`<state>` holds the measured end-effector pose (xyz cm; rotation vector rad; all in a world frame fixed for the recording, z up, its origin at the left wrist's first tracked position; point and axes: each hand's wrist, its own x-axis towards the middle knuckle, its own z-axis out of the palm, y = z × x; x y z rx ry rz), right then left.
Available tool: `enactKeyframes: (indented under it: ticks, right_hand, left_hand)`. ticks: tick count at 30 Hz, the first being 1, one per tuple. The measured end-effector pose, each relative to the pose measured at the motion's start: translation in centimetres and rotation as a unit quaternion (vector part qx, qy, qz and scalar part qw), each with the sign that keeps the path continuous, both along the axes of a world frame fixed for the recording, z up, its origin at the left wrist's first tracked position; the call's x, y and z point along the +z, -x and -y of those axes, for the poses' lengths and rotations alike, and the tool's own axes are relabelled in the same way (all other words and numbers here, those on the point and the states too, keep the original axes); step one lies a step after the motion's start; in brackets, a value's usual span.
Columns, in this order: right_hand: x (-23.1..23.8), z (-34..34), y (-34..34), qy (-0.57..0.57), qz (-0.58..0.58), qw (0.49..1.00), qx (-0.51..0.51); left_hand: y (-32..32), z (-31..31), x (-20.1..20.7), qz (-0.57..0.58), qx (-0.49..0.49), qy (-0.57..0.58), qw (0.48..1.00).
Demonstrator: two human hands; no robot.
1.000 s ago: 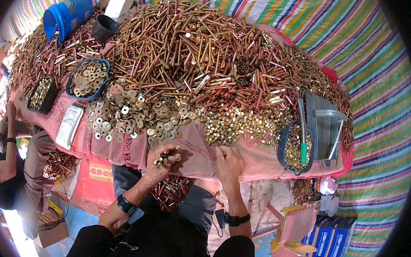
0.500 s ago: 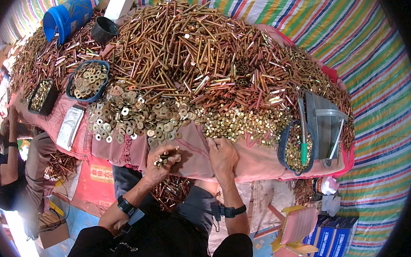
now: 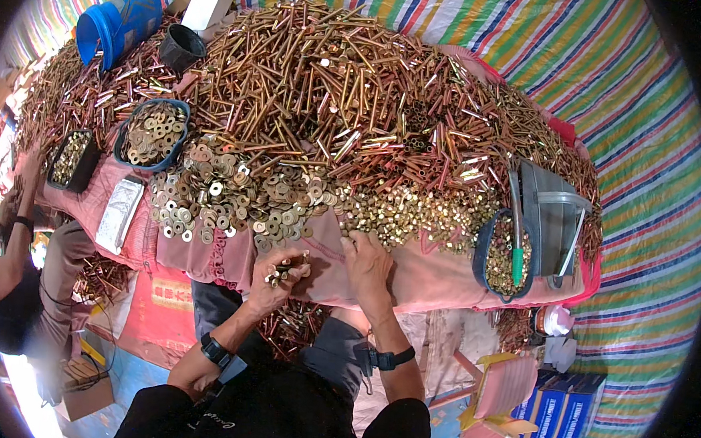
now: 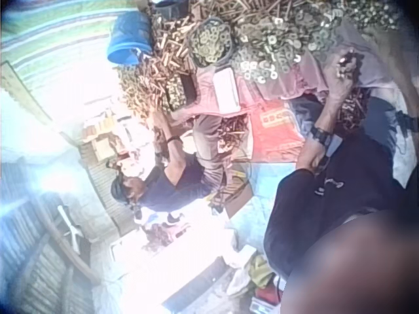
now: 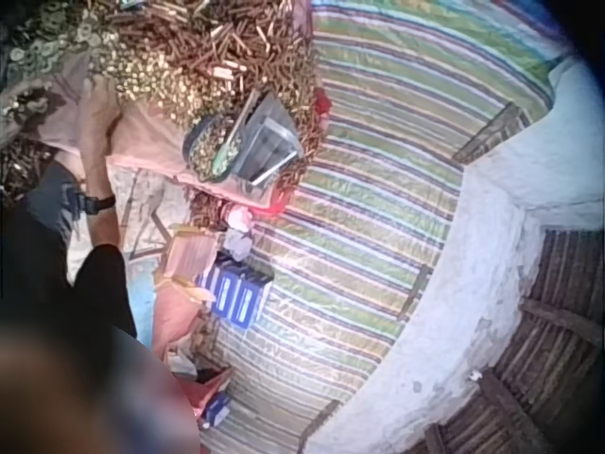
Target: The person sorts through a pile of metal scrap, picking up small brass-colored pieces and separating them from copper tubes and washers.
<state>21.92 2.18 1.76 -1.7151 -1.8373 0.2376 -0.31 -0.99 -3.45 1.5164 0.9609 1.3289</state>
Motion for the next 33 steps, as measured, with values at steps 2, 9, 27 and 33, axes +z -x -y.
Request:
enactKeyframes:
  ticks: [2,9,27,33]
  right_hand:
    - [0.0,0.6,-0.1,-0.012,-0.004,0.999,0.035]
    - [-0.7,0.5,-1.6,-0.026,-0.021,0.998,0.056]
    - [6.0,2.4,3.5,0.010,-0.133,0.967,0.215]
    - [4.8,3.2,3.6,0.127,-0.245,0.951,0.140]
  left_hand:
    - [0.0,0.0,-0.1,0.004,-0.008,0.011,1.000]
    - [0.1,0.0,-0.2,0.021,-0.017,0.000,1.000]
    - [0.0,-0.2,1.2,-0.011,0.014,-0.046,0.999]
    - [0.3,-0.3,1.0,-0.029,0.005,-0.058,0.998]
